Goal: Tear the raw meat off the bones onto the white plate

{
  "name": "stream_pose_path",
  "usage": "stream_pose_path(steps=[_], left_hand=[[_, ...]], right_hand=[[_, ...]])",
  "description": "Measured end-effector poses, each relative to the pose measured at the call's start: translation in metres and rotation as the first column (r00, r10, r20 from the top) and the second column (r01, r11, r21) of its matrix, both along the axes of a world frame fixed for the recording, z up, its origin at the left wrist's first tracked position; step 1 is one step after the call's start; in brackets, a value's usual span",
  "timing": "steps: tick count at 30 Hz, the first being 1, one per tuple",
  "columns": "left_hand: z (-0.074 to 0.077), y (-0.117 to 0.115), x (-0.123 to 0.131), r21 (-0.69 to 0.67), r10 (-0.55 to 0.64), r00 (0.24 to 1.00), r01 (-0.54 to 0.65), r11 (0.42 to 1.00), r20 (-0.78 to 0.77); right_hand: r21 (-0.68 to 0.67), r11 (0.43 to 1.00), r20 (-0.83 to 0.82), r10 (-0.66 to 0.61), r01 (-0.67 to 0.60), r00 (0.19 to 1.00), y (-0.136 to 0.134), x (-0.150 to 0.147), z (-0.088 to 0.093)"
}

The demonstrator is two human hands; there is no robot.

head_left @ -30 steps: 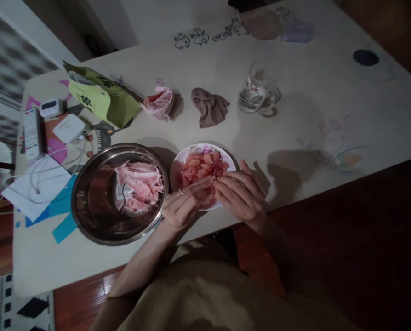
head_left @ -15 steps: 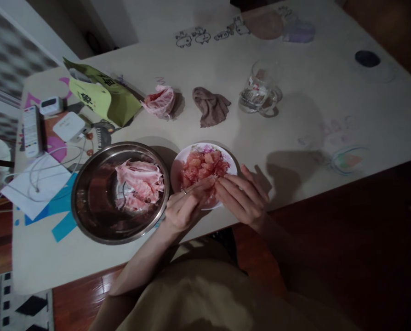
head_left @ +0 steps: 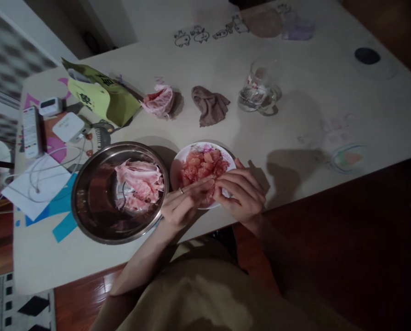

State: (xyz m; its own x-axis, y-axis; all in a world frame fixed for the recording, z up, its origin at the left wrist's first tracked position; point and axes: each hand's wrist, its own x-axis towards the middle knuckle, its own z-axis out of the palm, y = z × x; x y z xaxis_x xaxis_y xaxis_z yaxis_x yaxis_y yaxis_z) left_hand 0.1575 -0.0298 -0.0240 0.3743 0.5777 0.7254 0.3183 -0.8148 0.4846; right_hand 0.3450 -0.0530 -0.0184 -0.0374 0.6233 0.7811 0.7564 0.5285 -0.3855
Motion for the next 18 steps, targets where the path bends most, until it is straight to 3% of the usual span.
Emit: stream_pose_path(steps=[4, 8, 14, 18], left_hand=[[-0.006, -0.001, 0.006, -0.115, 0.137, 0.989, -0.129, 0.985, 0.061], [-0.008, -0.003, 0.009, -0.213, 0.184, 0.980, -0.164, 0.963, 0.080], [-0.004, -0.005, 0.009, -0.280, 0.155, 0.984, -0.125, 0.952, 0.087], [0.004, -0.008, 0.016, -0.400, 0.119, 0.980, -0.046, 0.915, 0.158]], right_hand=[[0.052, 0.998, 0.094, -0.046, 0.041, 0.995, -0.004, 0.000, -0.005], [0.051, 0.996, 0.160, -0.078, 0.070, 0.984, -0.006, -0.001, -0.005], [0.127, 0.991, 0.332, -0.092, 0.052, 0.939, -0.009, 0.004, 0.000], [0.121, 0.991, 0.347, -0.098, 0.059, 0.933, -0.010, 0.006, 0.000]])
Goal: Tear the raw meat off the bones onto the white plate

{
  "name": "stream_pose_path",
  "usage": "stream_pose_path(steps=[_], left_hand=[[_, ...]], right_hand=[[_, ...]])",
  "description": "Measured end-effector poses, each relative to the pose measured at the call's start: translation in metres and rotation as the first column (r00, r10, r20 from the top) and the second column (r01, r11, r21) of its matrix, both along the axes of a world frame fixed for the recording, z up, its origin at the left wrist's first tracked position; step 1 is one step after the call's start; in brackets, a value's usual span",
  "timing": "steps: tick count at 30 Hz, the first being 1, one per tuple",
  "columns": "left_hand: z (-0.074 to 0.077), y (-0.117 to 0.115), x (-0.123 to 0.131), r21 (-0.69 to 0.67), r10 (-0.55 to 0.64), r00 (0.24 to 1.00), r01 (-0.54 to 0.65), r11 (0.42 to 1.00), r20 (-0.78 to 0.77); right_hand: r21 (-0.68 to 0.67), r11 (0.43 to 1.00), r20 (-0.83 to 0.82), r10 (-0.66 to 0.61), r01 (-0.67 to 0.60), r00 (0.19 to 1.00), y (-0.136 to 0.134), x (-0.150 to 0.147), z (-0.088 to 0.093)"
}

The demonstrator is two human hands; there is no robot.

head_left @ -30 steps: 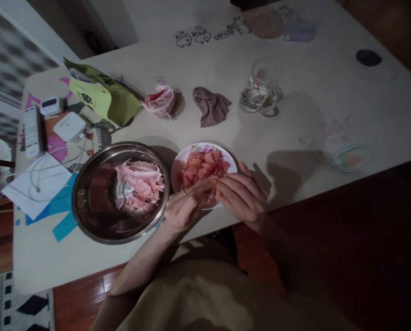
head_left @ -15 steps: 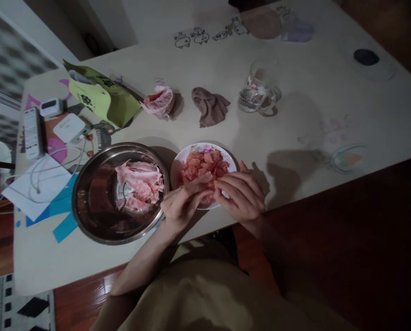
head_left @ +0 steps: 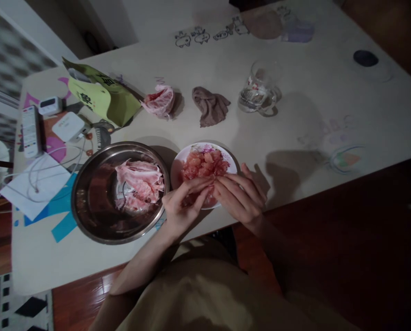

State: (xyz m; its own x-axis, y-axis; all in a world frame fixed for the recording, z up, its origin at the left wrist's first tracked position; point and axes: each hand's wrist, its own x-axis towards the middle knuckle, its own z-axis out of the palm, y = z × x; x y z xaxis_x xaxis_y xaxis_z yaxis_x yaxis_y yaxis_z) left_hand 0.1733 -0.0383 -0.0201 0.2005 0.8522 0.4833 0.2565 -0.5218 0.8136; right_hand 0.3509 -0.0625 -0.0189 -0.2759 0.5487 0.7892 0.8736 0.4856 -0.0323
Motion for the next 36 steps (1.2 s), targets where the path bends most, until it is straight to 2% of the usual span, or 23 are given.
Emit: stream_pose_path(steps=[5, 11, 15, 21, 29, 32, 36], left_hand=[[0.007, -0.003, 0.008, -0.114, 0.003, 0.990, 0.013, 0.993, 0.139], [0.008, -0.002, 0.009, -0.189, 0.043, 0.990, -0.017, 0.982, 0.136], [0.008, -0.001, 0.008, -0.201, 0.050, 0.988, -0.020, 0.979, 0.148], [0.006, 0.000, 0.004, -0.101, 0.053, 0.998, -0.050, 0.994, 0.025], [0.012, 0.002, 0.002, -0.168, 0.003, 0.998, -0.014, 0.986, -0.067], [0.012, 0.002, 0.001, -0.142, -0.003, 0.991, -0.016, 0.990, -0.135], [0.008, 0.003, 0.000, -0.111, 0.018, 0.980, -0.041, 0.993, -0.199]], right_hand=[[0.003, 0.999, -0.104, 0.033, -0.033, 0.994, 0.001, -0.003, -0.006], [-0.043, 0.999, -0.283, -0.016, 0.004, 0.959, 0.006, -0.012, -0.012], [-0.027, 1.000, -0.328, 0.004, -0.014, 0.945, 0.007, -0.015, -0.013], [-0.010, 1.000, -0.269, -0.019, 0.016, 0.963, 0.003, -0.014, -0.014], [-0.001, 0.998, -0.229, -0.062, 0.063, 0.972, 0.006, -0.013, -0.019], [-0.001, 0.996, -0.216, -0.084, 0.086, 0.973, 0.006, -0.011, -0.021], [0.020, 0.992, -0.255, -0.115, 0.124, 0.960, 0.011, -0.009, -0.016]])
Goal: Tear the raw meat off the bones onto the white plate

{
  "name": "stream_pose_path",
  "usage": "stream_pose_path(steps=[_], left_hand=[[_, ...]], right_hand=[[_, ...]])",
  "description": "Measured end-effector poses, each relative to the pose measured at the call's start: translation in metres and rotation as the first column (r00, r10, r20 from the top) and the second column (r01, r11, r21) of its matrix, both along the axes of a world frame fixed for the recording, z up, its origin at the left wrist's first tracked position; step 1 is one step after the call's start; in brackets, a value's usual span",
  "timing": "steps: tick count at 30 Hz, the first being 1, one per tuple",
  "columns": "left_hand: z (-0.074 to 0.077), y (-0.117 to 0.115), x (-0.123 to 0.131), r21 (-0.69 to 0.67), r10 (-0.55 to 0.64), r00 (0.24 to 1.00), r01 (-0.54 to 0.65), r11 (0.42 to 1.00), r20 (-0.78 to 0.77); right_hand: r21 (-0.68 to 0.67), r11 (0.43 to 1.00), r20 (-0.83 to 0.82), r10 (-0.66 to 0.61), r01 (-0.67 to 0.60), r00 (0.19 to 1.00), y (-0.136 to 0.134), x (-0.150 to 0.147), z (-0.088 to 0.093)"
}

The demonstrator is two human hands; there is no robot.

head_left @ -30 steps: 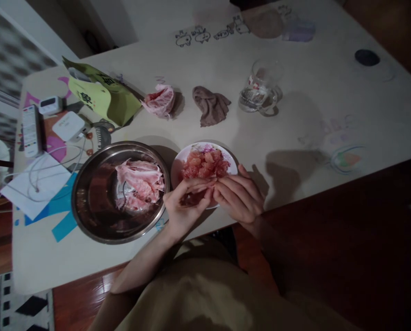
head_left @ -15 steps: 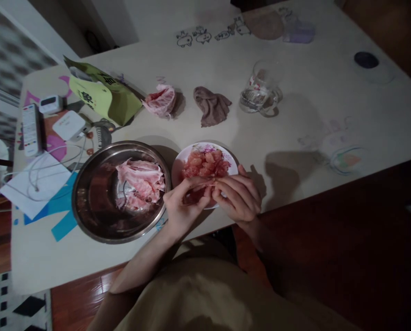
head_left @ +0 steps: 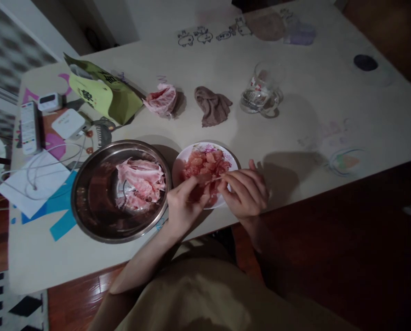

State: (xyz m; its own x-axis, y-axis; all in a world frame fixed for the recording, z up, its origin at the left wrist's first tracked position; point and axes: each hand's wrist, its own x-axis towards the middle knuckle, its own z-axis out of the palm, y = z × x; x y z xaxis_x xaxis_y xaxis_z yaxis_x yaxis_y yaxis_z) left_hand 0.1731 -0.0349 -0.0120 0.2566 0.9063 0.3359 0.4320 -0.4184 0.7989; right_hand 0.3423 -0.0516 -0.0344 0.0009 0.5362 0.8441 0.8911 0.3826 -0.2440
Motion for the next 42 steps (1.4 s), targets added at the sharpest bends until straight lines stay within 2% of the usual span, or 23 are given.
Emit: stream_pose_path(steps=[4, 8, 14, 22, 27, 30, 36, 42], left_hand=[[0.000, 0.001, 0.000, 0.061, -0.006, 1.000, 0.007, 0.998, -0.025], [0.001, 0.000, 0.001, 0.093, -0.028, 0.999, 0.031, 0.995, -0.035], [0.003, 0.001, 0.001, 0.173, -0.091, 0.996, 0.087, 0.981, 0.016], [0.005, 0.002, 0.001, 0.010, -0.123, 0.987, 0.123, 0.992, 0.104], [0.004, 0.004, 0.002, -0.004, -0.083, 0.986, 0.084, 0.996, 0.147], [0.002, 0.005, 0.001, 0.045, -0.078, 0.984, 0.072, 0.996, 0.157], [-0.007, 0.005, -0.001, 0.269, -0.107, 0.983, 0.063, 0.961, 0.150], [-0.012, 0.004, -0.007, 0.358, -0.111, 0.989, 0.071, 0.931, 0.094]], right_hand=[[-0.029, 1.000, -0.060, -0.004, 0.002, 0.998, 0.007, 0.000, 0.006], [-0.046, 0.999, -0.143, 0.003, -0.010, 0.990, 0.007, 0.000, 0.006], [-0.029, 0.999, -0.142, 0.028, -0.033, 0.989, -0.003, -0.003, 0.008], [-0.037, 0.993, -0.202, 0.101, -0.111, 0.974, -0.005, -0.010, 0.011], [-0.045, 0.990, -0.224, 0.119, -0.132, 0.967, -0.003, -0.012, 0.007], [-0.076, 0.988, -0.223, 0.114, -0.134, 0.968, -0.003, -0.012, 0.006], [-0.051, 0.995, -0.117, 0.079, -0.085, 0.990, -0.006, -0.013, 0.011], [-0.039, 0.999, -0.057, 0.028, -0.030, 0.998, -0.011, -0.013, 0.015]])
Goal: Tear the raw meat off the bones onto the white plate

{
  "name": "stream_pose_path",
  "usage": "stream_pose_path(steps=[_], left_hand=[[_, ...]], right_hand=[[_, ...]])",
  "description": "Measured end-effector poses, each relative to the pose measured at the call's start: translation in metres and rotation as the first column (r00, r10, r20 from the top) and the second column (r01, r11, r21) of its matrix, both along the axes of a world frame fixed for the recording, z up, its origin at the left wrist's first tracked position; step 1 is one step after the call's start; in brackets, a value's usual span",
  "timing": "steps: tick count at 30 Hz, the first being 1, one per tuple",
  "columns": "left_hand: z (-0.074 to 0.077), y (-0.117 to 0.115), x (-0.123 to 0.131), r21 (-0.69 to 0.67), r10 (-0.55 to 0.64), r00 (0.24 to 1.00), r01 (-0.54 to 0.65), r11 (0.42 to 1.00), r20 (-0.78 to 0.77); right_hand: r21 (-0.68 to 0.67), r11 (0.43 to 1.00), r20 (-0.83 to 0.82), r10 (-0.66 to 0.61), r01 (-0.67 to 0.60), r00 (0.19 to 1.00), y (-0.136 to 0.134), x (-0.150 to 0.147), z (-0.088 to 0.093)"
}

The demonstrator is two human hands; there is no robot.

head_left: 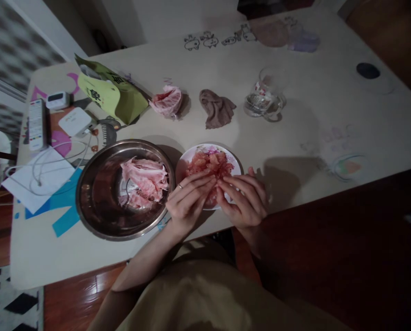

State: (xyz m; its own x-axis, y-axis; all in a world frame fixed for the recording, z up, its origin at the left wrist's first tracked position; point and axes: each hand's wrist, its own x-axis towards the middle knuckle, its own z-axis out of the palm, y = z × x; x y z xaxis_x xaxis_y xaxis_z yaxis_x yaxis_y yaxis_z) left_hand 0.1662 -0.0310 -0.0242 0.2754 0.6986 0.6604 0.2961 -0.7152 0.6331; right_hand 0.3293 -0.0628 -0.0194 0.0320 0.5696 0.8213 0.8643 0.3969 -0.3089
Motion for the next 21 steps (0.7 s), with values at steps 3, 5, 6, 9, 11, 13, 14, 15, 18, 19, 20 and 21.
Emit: stream_pose_path(steps=[3, 5, 6, 9, 11, 13, 14, 15, 18, 19, 20, 21], left_hand=[[0.0008, -0.0003, 0.0004, 0.037, 0.005, 1.000, -0.005, 0.999, -0.007], [0.0026, -0.0005, 0.0019, 0.052, 0.005, 1.000, -0.005, 0.999, -0.011], [0.0035, -0.0006, 0.0028, 0.049, 0.008, 1.000, -0.007, 0.999, -0.016], [0.0050, -0.0007, 0.0045, 0.017, 0.008, 1.000, -0.007, 1.000, -0.029], [0.0049, -0.0005, 0.0044, 0.004, -0.018, 1.000, 0.018, 1.000, -0.024], [0.0040, -0.0002, 0.0035, 0.006, -0.050, 0.999, 0.050, 0.999, -0.009], [0.0034, -0.0002, 0.0028, 0.018, -0.058, 0.998, 0.058, 0.998, 0.001], [0.0025, -0.0003, 0.0019, 0.034, -0.064, 0.998, 0.064, 0.997, 0.009], [-0.0007, -0.0014, -0.0013, 0.088, -0.075, 0.997, 0.073, 0.993, 0.021], [-0.0018, -0.0019, -0.0025, 0.106, -0.082, 0.996, 0.079, 0.991, 0.025], [-0.0027, -0.0025, -0.0037, 0.116, -0.092, 0.995, 0.089, 0.989, 0.027], [-0.0033, -0.0029, -0.0047, 0.121, -0.105, 0.994, 0.101, 0.987, 0.028]], right_hand=[[-0.006, 1.000, 0.054, -0.010, 0.010, 0.999, -0.0039, 0.0011, -0.0002], [-0.011, 1.000, 0.081, -0.011, 0.012, 0.997, -0.0058, 0.0020, -0.0009], [-0.009, 1.000, 0.087, -0.006, 0.007, 0.996, -0.0060, 0.0022, -0.0011], [0.008, 1.000, 0.072, 0.021, -0.021, 0.997, -0.0044, 0.0017, -0.0008], [0.011, 0.999, 0.053, 0.031, -0.031, 0.998, -0.0026, 0.0004, 0.0000], [0.011, 0.999, 0.026, 0.033, -0.033, 0.999, -0.0017, -0.0011, 0.0007], [0.011, 0.999, 0.013, 0.036, -0.037, 0.999, -0.0017, -0.0017, 0.0010], [0.013, 0.999, 0.004, 0.044, -0.044, 0.999, -0.0022, -0.0020, 0.0012], [0.032, 0.998, -0.003, 0.052, -0.052, 0.999, -0.0040, -0.0012, 0.0026], [0.039, 0.999, -0.016, 0.038, -0.037, 0.999, -0.0043, -0.0004, 0.0036], [0.046, 0.999, -0.037, 0.016, -0.015, 0.999, -0.0042, 0.0004, 0.0049], [0.055, 0.998, -0.067, -0.009, 0.012, 0.998, -0.0037, 0.0012, 0.0066]])
